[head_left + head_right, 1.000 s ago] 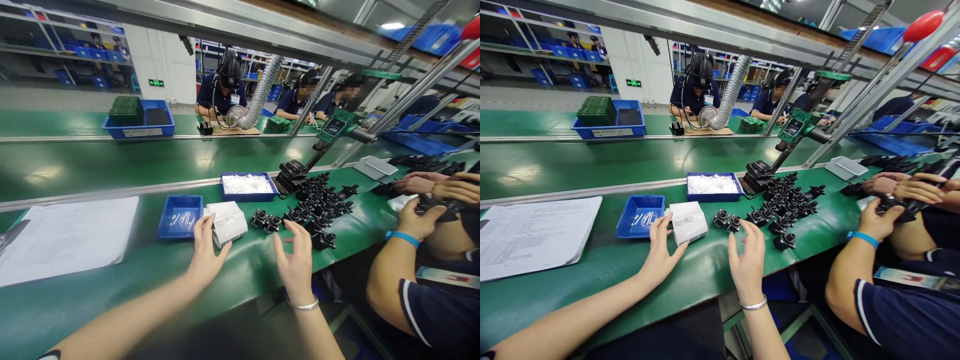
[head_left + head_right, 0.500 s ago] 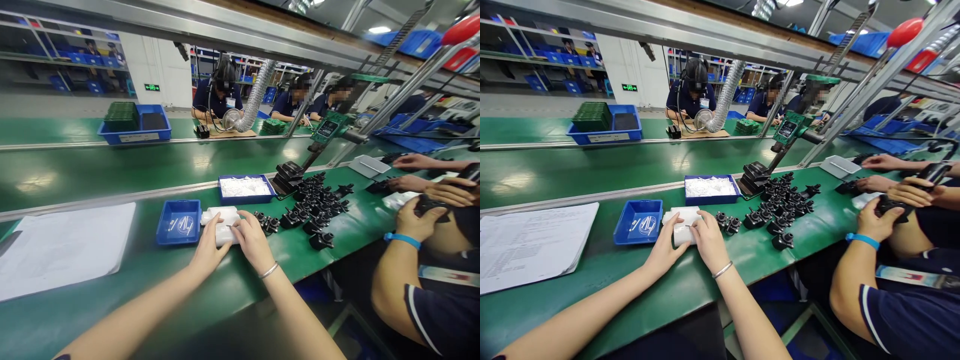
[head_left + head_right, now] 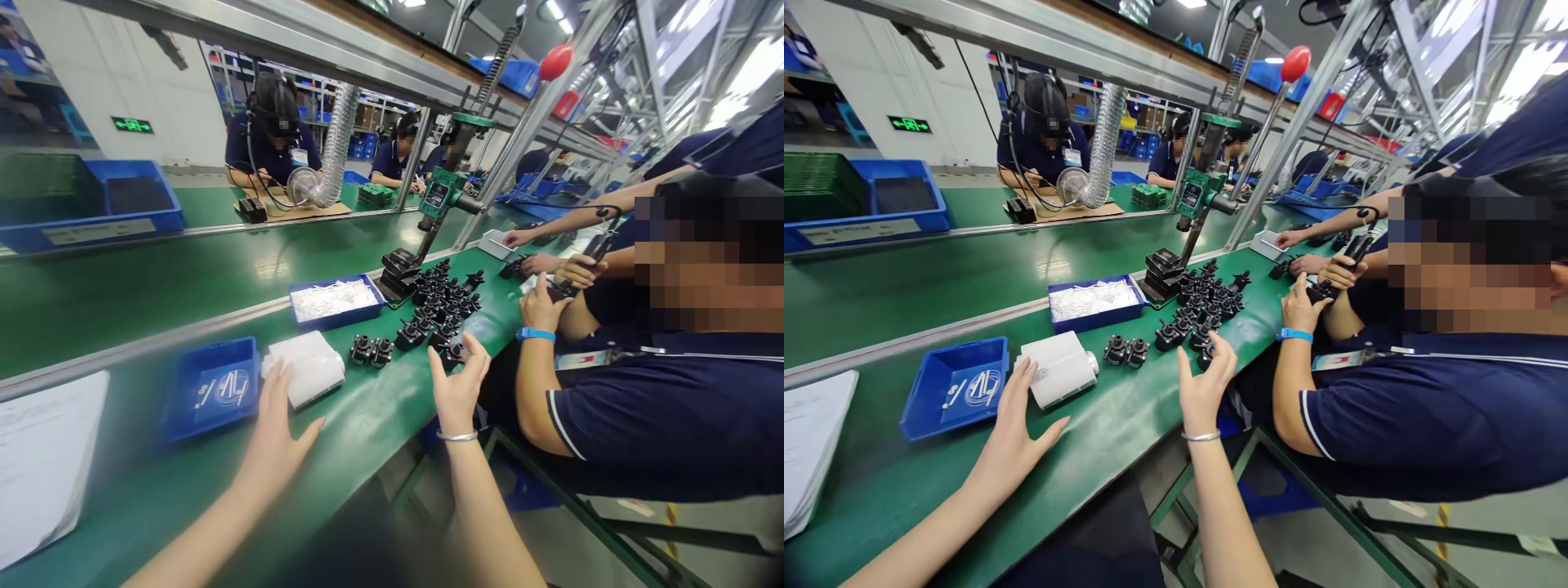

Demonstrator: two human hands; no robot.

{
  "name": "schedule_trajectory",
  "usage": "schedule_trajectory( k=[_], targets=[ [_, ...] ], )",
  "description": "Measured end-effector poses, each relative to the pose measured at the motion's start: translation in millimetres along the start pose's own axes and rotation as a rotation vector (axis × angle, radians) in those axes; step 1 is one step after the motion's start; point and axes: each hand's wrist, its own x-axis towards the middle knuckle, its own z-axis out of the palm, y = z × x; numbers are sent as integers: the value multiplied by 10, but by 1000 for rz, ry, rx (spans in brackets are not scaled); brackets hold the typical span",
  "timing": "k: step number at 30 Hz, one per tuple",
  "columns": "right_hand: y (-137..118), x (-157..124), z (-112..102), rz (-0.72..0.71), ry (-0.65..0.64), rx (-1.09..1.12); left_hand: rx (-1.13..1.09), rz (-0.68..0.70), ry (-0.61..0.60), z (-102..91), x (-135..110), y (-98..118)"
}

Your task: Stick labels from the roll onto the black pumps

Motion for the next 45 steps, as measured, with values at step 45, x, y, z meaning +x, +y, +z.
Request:
schedule_trajectory(
  k=[45],
  targets=[
    [-850, -699, -252, 657, -974, 758, -1376, -570, -500, 216, -280, 167]
  ],
)
